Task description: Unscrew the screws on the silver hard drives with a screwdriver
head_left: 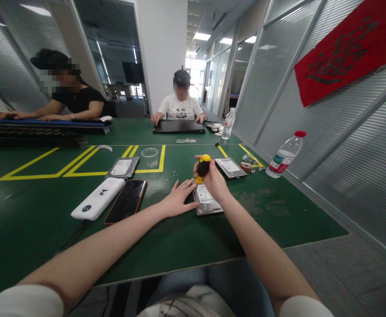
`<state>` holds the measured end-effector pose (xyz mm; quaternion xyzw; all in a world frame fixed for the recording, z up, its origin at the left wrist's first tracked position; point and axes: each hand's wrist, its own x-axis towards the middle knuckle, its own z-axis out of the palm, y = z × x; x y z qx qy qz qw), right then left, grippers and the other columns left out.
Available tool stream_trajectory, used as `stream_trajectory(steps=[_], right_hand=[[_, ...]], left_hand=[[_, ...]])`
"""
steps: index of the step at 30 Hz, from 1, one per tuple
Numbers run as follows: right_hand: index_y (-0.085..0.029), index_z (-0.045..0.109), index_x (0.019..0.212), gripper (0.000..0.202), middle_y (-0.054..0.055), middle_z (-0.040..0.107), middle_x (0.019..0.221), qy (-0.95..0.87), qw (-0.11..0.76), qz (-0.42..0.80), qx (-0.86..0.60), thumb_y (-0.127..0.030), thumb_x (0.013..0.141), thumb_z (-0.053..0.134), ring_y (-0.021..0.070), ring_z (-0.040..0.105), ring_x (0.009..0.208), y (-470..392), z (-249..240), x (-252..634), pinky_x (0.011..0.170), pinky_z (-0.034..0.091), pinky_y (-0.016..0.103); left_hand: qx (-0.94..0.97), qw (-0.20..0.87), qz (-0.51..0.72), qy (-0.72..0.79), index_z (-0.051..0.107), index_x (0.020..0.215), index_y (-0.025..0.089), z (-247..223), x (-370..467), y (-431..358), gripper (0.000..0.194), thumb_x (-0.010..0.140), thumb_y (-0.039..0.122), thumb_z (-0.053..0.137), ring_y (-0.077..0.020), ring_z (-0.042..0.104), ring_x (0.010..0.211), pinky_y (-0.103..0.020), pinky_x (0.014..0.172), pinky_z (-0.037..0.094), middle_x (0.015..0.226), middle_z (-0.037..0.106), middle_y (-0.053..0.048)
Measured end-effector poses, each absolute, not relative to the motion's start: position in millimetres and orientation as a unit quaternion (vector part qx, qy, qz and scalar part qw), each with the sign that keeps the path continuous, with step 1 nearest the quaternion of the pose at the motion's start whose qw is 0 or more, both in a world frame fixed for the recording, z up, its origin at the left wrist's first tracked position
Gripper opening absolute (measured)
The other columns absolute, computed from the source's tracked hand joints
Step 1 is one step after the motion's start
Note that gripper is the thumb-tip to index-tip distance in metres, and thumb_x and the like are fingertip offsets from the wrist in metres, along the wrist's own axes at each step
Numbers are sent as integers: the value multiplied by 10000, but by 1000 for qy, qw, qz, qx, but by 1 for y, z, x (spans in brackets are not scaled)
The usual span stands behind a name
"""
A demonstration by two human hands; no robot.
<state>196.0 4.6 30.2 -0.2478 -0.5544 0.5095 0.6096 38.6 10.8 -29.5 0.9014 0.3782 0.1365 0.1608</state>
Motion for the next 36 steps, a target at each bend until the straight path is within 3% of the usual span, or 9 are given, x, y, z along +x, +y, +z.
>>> stream_trajectory(steps=[4, 7, 10, 14, 19, 23, 28, 33, 36], right_hand=[[-236, 513, 941, 432, 2, 609, 895, -554, 623, 481, -271, -620, 769, 614, 121, 598, 761, 5, 32, 196, 714, 510, 274], [-253, 432, 920, 419, -34, 619, 871, -555, 625, 483, -261, -523, 742, 700, 90, 581, 690, 4, 34, 196, 668, 499, 245], [-258, 430, 935, 374, -72, 572, 720, -553, 622, 497, -247, -513, 786, 657, 72, 520, 583, 5, 32, 195, 576, 445, 209], [-236, 538, 1004, 432, -22, 588, 777, -537, 628, 511, -237, -629, 825, 523, 101, 564, 660, 8, 30, 195, 629, 479, 242], [-243, 482, 944, 418, -13, 639, 931, -550, 624, 492, -256, -526, 733, 706, 117, 640, 803, 5, 32, 194, 767, 519, 274], [-258, 398, 920, 393, -68, 599, 752, -559, 616, 496, -249, -473, 767, 690, 82, 568, 630, 4, 32, 194, 614, 473, 224], [-234, 536, 988, 399, -16, 581, 783, -532, 634, 510, -235, -604, 839, 519, 109, 557, 670, 9, 29, 196, 635, 482, 259], [-250, 485, 927, 413, -20, 620, 888, -535, 643, 485, -256, -524, 722, 715, 119, 616, 788, 7, 31, 195, 725, 512, 271], [-265, 410, 887, 406, -65, 599, 791, -537, 639, 494, -243, -468, 732, 726, 91, 584, 667, 4, 32, 195, 646, 486, 242]], left_hand=[[902, 159, 136, 377, 323, 1491, 218, -31, 39, 11, 705, 920, 592, 502, -327, 191, 1460, -589, 1163, 59, 1570, 259, -149], [904, 153, 135, 376, 323, 1490, 219, -33, 39, 13, 709, 918, 596, 503, -323, 191, 1460, -590, 1163, 60, 1569, 262, -149], [905, 149, 135, 376, 305, 1498, 230, -34, 38, 14, 716, 917, 600, 502, -319, 197, 1460, -592, 1163, 59, 1573, 253, -144], [905, 153, 138, 373, 288, 1506, 237, -34, 39, 14, 722, 920, 608, 489, -323, 188, 1461, -606, 1158, 58, 1580, 235, -137], [906, 150, 137, 371, 318, 1489, 205, -33, 38, 13, 706, 925, 592, 493, -323, 173, 1465, -614, 1153, 61, 1582, 224, -144], [908, 145, 139, 369, 343, 1476, 210, -34, 38, 14, 692, 923, 600, 487, -321, 182, 1463, -611, 1155, 66, 1579, 239, -137], [905, 147, 130, 377, 311, 1494, 175, -33, 39, 14, 742, 919, 612, 482, -327, 192, 1459, -605, 1158, 65, 1572, 242, -164], [906, 146, 131, 374, 337, 1481, 185, -34, 38, 14, 712, 923, 600, 488, -319, 172, 1466, -596, 1162, 58, 1573, 247, -153], [906, 146, 136, 372, 325, 1489, 207, -35, 38, 14, 713, 921, 604, 491, -320, 182, 1463, -596, 1162, 63, 1571, 258, -145]])
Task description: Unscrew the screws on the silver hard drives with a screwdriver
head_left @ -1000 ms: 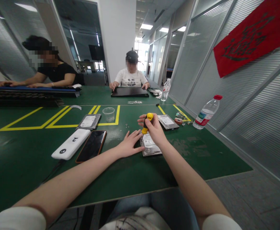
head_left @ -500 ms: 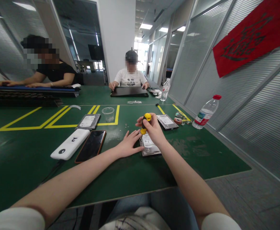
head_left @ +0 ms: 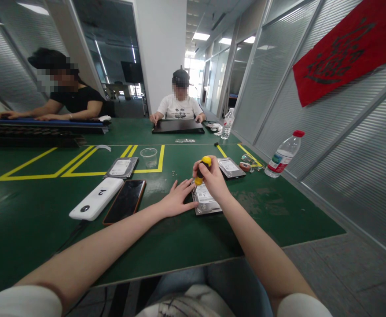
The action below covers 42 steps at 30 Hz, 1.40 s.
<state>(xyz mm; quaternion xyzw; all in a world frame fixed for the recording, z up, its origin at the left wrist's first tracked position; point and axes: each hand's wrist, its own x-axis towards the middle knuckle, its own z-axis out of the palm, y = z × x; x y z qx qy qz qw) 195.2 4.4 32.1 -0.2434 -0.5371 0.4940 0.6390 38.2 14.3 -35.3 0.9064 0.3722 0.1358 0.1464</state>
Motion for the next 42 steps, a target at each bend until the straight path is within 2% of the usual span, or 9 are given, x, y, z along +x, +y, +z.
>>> stream_trajectory(steps=[6, 10, 13, 16, 21, 27, 31, 36, 42], right_hand=[[-228, 557, 957, 394, -18, 578, 793, -514, 645, 512, -239, -601, 830, 531, 103, 557, 679, 8, 30, 198, 647, 477, 252], [-241, 511, 919, 358, -13, 620, 902, -533, 642, 486, -258, -517, 761, 676, 113, 612, 790, 7, 32, 198, 747, 506, 271], [-255, 433, 892, 358, -47, 618, 821, -542, 634, 488, -256, -478, 770, 684, 100, 603, 703, 4, 32, 198, 688, 500, 262], [-246, 455, 890, 356, -70, 557, 688, -536, 628, 504, -254, -534, 788, 636, 84, 532, 583, 3, 32, 198, 586, 452, 232], [-210, 563, 929, 467, -26, 562, 739, -510, 631, 530, -245, -655, 791, 536, 99, 546, 632, 5, 33, 198, 609, 470, 248], [-245, 437, 875, 437, -52, 621, 794, -550, 618, 497, -259, -530, 707, 723, 97, 594, 657, 2, 35, 199, 652, 503, 254], [-248, 452, 928, 382, -81, 555, 673, -545, 616, 518, -235, -534, 776, 655, 75, 525, 575, 3, 33, 200, 562, 438, 212], [-233, 526, 920, 392, -46, 550, 758, -501, 641, 528, -244, -585, 776, 622, 80, 530, 636, 8, 28, 200, 586, 450, 223], [-255, 493, 900, 347, -47, 544, 754, -473, 699, 463, -270, -553, 786, 629, 88, 536, 639, 9, 32, 208, 600, 461, 238]], left_hand=[[905, 148, 132, 377, 296, 1504, 204, -35, 39, 14, 746, 915, 621, 483, -331, 195, 1458, -604, 1159, 76, 1575, 240, -156], [906, 146, 136, 373, 320, 1492, 228, -34, 39, 13, 712, 918, 615, 484, -331, 202, 1456, -610, 1157, 77, 1573, 254, -141], [906, 145, 135, 375, 317, 1493, 238, -34, 38, 13, 704, 920, 611, 486, -321, 189, 1462, -603, 1160, 71, 1577, 245, -138], [906, 144, 129, 377, 297, 1503, 215, -34, 38, 13, 724, 922, 601, 491, -317, 179, 1465, -596, 1162, 66, 1582, 220, -151], [905, 147, 127, 380, 307, 1498, 197, -33, 39, 13, 732, 920, 606, 492, -327, 189, 1460, -595, 1161, 64, 1577, 230, -161], [908, 151, 141, 366, 341, 1479, 240, -34, 37, 14, 682, 924, 610, 481, -328, 189, 1460, -613, 1154, 64, 1567, 275, -127], [906, 149, 137, 372, 297, 1504, 228, -34, 38, 13, 725, 920, 617, 480, -325, 183, 1462, -597, 1160, 61, 1582, 230, -136], [905, 145, 122, 380, 273, 1516, 171, -34, 38, 14, 770, 920, 613, 480, -321, 164, 1467, -573, 1168, 58, 1587, 185, -166], [928, 144, 127, 319, 197, 1543, 210, -29, 36, 10, 812, 913, 655, 454, -313, 41, 1483, -559, 1171, 37, 1607, 83, -135]])
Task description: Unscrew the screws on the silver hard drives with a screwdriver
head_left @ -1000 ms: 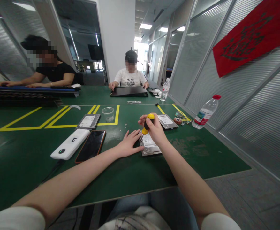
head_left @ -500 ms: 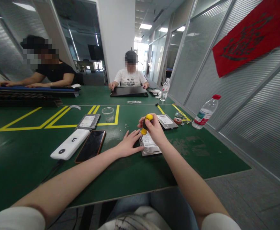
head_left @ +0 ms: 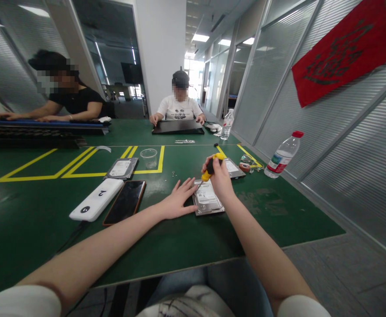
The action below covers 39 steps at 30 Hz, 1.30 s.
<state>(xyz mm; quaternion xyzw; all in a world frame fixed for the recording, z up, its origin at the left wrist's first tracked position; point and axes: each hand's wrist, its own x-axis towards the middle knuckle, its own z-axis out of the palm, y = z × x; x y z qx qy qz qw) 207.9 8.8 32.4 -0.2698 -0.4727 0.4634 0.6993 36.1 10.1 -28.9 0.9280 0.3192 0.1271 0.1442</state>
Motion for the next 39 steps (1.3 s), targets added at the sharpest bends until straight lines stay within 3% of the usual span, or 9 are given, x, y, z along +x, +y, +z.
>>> stream_trajectory(steps=[4, 11, 15, 23, 39], right_hand=[[-259, 473, 855, 353, -52, 531, 718, -421, 747, 442, -263, -574, 787, 617, 72, 508, 535, 7, 44, 219, 489, 412, 227], [-238, 470, 816, 399, -80, 476, 597, -440, 687, 522, -250, -594, 750, 635, 43, 370, 373, 0, 48, 215, 387, 313, 218], [-233, 469, 830, 393, -79, 476, 608, -469, 650, 550, -235, -591, 770, 619, 44, 377, 380, -2, 40, 203, 397, 323, 215], [-257, 479, 871, 369, -61, 500, 685, -481, 658, 525, -244, -586, 778, 619, 72, 446, 505, 0, 30, 196, 489, 412, 220], [-241, 511, 884, 363, -63, 538, 670, -504, 632, 544, -224, -573, 788, 623, 70, 474, 497, -1, 29, 197, 497, 415, 217]], left_hand=[[948, 135, 111, 265, 194, 1544, 205, -26, 38, 3, 1009, 779, 716, 609, -356, 49, 1476, -576, 1164, 34, 1601, 83, -160], [945, 120, 114, 283, 228, 1532, 250, -31, 41, 5, 935, 797, 665, 629, -344, 137, 1469, -575, 1164, 58, 1587, 212, -130], [933, 115, 112, 320, 232, 1529, 242, -33, 41, 10, 886, 830, 641, 602, -333, 114, 1475, -590, 1158, 94, 1596, 185, -122], [933, 113, 124, 318, 295, 1501, 213, -34, 40, 10, 754, 881, 529, 585, -308, 101, 1480, -562, 1174, 81, 1597, 181, -131], [934, 113, 117, 317, 294, 1496, 200, -28, 41, 7, 738, 890, 502, 588, -337, 122, 1473, -579, 1171, 95, 1591, 192, -147]])
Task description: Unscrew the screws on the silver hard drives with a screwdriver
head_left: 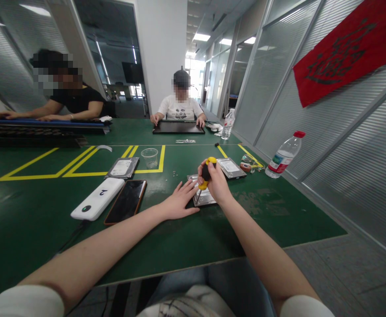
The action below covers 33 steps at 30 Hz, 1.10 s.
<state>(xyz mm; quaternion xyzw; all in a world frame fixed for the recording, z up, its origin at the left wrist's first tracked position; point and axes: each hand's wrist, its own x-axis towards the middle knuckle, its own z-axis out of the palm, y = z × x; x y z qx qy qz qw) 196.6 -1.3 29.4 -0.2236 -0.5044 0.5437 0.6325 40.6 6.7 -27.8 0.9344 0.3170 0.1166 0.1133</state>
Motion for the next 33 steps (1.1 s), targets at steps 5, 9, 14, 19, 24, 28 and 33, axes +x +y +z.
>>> stream_trajectory(steps=[5, 9, 14, 19, 24, 28, 33], right_hand=[[-210, 548, 925, 491, -26, 568, 680, -538, 565, 593, -199, -684, 813, 488, 95, 518, 538, -7, 34, 196, 538, 452, 242], [-228, 482, 875, 403, -28, 624, 762, -564, 549, 581, -204, -562, 756, 673, 100, 581, 632, -11, 39, 198, 638, 488, 249], [-235, 430, 872, 413, -79, 564, 618, -558, 535, 607, -185, -531, 751, 692, 68, 486, 521, -11, 43, 200, 535, 395, 191], [-191, 546, 898, 490, -23, 561, 659, -521, 520, 652, -183, -670, 793, 538, 86, 500, 558, -10, 44, 199, 579, 431, 231], [-230, 480, 860, 451, -30, 631, 736, -533, 527, 632, -198, -557, 690, 739, 107, 570, 625, -11, 43, 200, 632, 457, 245], [-226, 495, 872, 420, -51, 565, 632, -527, 542, 627, -191, -580, 739, 679, 87, 475, 534, -9, 43, 202, 558, 399, 223], [-184, 561, 854, 476, -2, 548, 679, -501, 520, 659, -211, -657, 809, 523, 108, 492, 580, -6, 43, 202, 582, 435, 259]], left_hand=[[935, 110, 121, 315, 335, 1470, 144, -28, 40, 6, 720, 891, 485, 596, -364, 166, 1457, -591, 1168, 110, 1559, 264, -177], [937, 106, 136, 303, 356, 1450, 159, -30, 39, 8, 686, 894, 488, 584, -355, 225, 1438, -591, 1168, 119, 1520, 338, -174], [937, 99, 133, 306, 335, 1455, 162, -32, 40, 8, 695, 892, 483, 588, -349, 186, 1453, -601, 1161, 127, 1538, 305, -172], [937, 92, 136, 307, 381, 1428, 170, -33, 40, 8, 658, 889, 480, 595, -357, 196, 1449, -602, 1159, 137, 1544, 300, -167], [938, 98, 146, 299, 321, 1473, 188, -33, 39, 9, 719, 886, 504, 592, -348, 177, 1456, -596, 1162, 129, 1554, 284, -157], [935, 106, 133, 312, 308, 1484, 193, -31, 40, 8, 716, 904, 522, 567, -349, 192, 1452, -615, 1153, 123, 1558, 277, -156], [934, 104, 133, 314, 356, 1458, 201, -28, 41, 6, 656, 911, 497, 567, -352, 225, 1440, -615, 1149, 151, 1523, 341, -151]])
